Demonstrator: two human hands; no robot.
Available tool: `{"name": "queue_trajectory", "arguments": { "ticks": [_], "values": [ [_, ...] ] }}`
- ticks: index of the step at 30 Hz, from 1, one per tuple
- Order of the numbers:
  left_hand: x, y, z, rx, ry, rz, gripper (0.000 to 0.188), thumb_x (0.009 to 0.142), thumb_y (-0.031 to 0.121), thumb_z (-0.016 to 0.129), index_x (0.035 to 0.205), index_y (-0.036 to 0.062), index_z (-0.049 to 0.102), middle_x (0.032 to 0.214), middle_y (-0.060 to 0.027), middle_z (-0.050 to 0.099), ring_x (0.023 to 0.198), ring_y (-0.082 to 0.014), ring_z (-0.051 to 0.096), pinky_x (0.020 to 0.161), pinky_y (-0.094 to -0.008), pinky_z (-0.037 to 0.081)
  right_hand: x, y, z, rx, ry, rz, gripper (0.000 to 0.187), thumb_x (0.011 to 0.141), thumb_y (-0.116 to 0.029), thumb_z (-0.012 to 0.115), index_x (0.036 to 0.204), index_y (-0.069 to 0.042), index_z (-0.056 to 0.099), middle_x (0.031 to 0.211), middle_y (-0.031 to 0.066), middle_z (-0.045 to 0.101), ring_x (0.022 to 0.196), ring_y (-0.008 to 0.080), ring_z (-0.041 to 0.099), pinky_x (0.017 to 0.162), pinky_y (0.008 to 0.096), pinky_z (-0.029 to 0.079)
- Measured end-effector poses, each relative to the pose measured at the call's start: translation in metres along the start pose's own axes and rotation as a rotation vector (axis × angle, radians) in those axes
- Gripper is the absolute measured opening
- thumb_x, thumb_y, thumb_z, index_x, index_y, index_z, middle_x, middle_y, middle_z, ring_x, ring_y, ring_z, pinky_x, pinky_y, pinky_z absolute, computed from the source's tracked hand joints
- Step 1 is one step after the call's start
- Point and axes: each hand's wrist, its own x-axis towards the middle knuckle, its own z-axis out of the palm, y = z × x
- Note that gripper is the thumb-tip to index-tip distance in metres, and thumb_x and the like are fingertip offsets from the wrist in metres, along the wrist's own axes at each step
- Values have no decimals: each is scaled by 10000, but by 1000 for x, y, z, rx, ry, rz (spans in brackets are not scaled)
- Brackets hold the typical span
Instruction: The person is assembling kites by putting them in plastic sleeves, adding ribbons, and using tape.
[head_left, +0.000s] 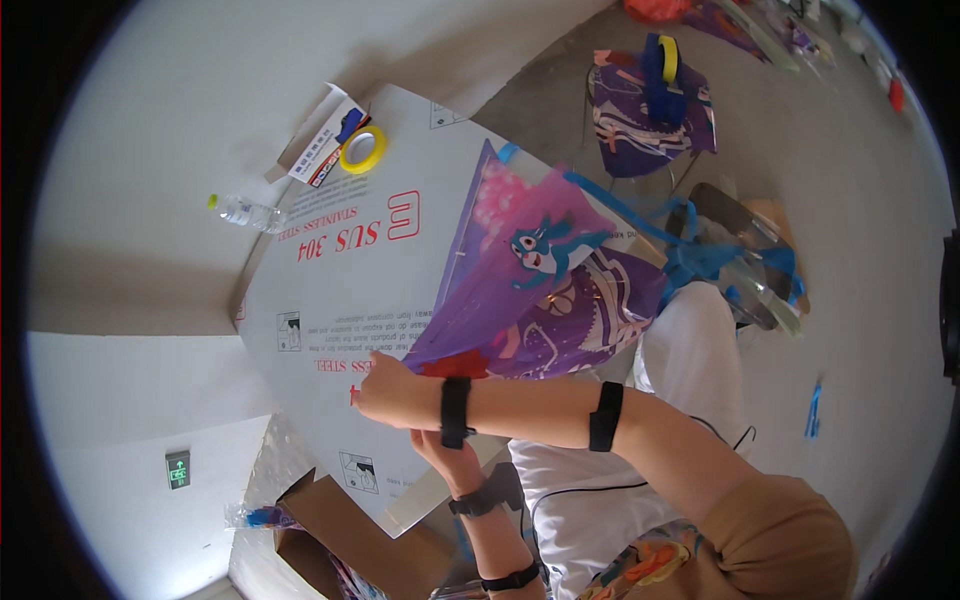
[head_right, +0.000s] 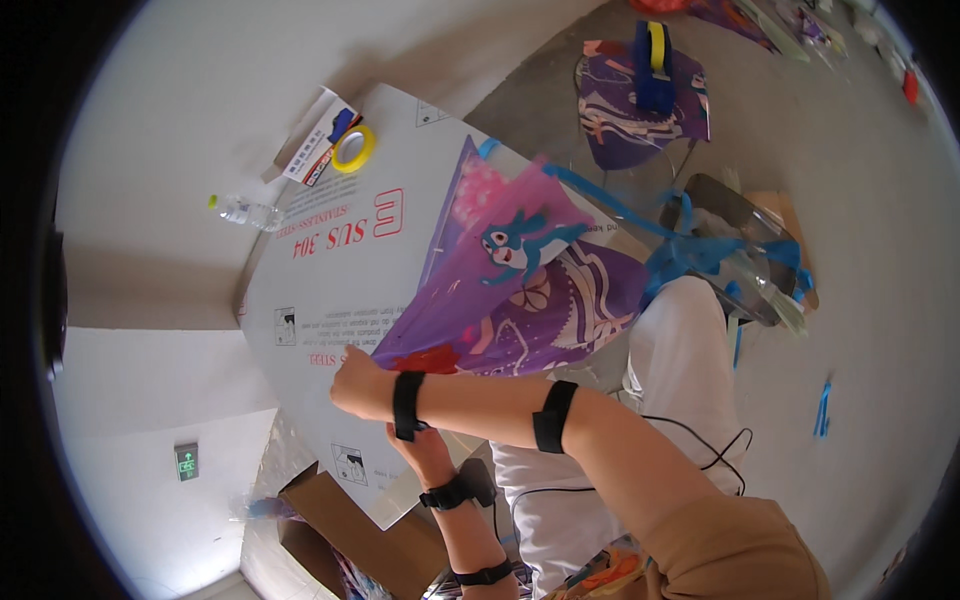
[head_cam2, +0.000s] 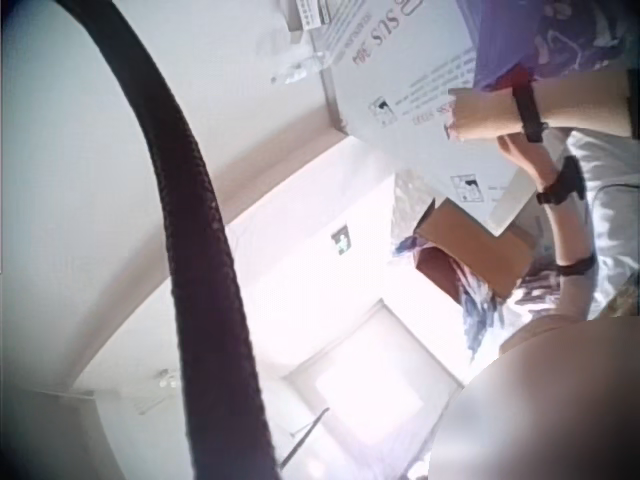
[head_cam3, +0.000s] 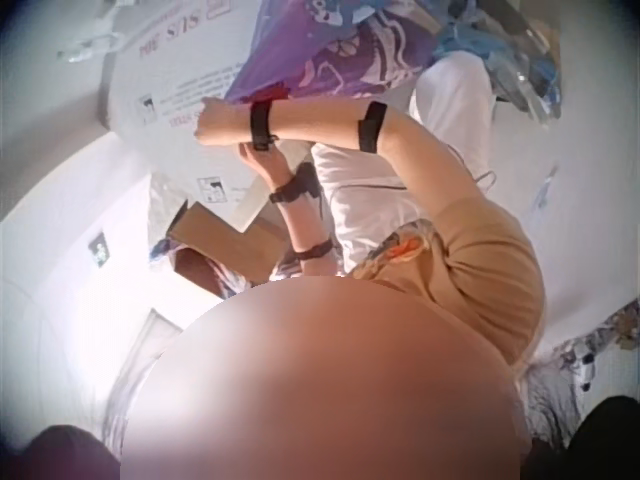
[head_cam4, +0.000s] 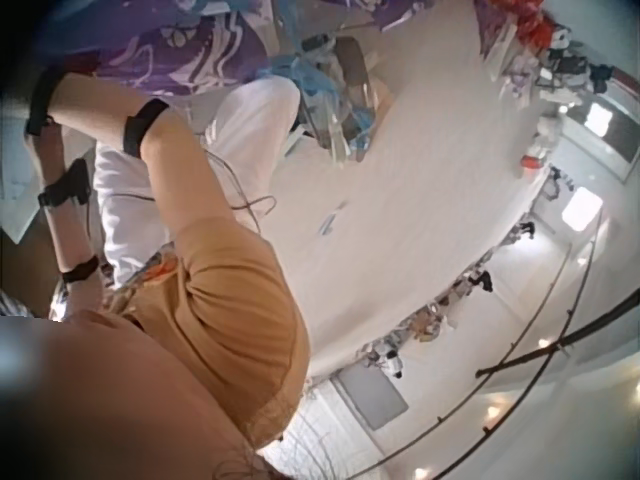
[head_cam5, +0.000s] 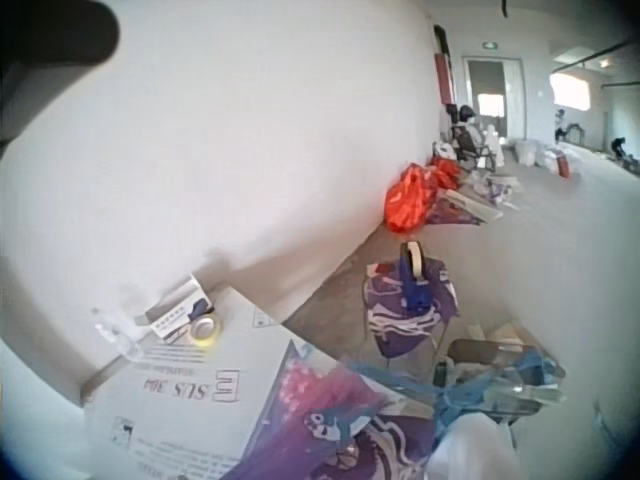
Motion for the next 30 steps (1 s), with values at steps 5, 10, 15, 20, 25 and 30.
{"name": "queue_trajectory", "arguments": {
  "ticks": [5, 10, 15, 20, 25, 30],
  "values": [
    [19, -6, -4, -158, -103, -68, 274, 970, 208, 453, 1167, 45, 550, 1081, -77, 602, 1036, -209, 584, 934, -338, 470, -93, -9, 23, 359, 837, 55, 207, 824, -122, 656, 1018, -51, 639, 853, 57, 625, 904, 221, 611, 881, 342, 461],
    [25, 7, -28, -316, 296, -324, 214, 883, 151, 543, 1080, 74, 576, 1029, -64, 606, 930, -191, 600, 850, -325, 520, -265, -14, 69, 1847, 480, 929, 188, 962, -191, 586, 1123, -94, 601, 1027, 18, 645, 920, 167, 626, 817, 305, 517],
    [2, 13, -36, -247, 246, -328, 185, 859, 158, 571, 1017, 65, 595, 996, -77, 641, 908, -202, 636, 778, -356, 569, -318, -4, 84, 2088, 1040, 1025, 205, 953, -210, 612, 1091, -65, 568, 1044, 32, 622, 946, 148, 611, 849, 321, 512],
    [-13, 22, -62, -241, 50, -518, 196, 914, 214, 541, 1001, 43, 583, 879, -98, 673, 777, -248, 689, 676, -393, 603, -330, 13, 33, 1740, 1255, 1091, 167, 917, -215, 658, 1025, -114, 579, 974, 5, 618, 890, 121, 609, 686, 294, 520],
    [34, 35, -35, -170, 221, -512, 224, 948, 149, 481, 1049, -27, 577, 966, -164, 659, 915, -296, 667, 791, -414, 578, -308, 89, -25, 1682, 1155, 937, 161, 935, -217, 628, 1022, -83, 606, 895, 19, 629, 779, 120, 625, 602, 288, 525],
    [123, 167, 38, -381, -621, -22, 276, 977, 84, 466, 1179, -95, 525, 1195, -222, 610, 1128, -293, 597, 1049, -407, 462, -272, 202, -158, 1551, 1061, 53, 154, 946, -126, 571, 1047, -22, 621, 1016, 75, 645, 922, 162, 614, 876, 300, 490]
  ]
}}
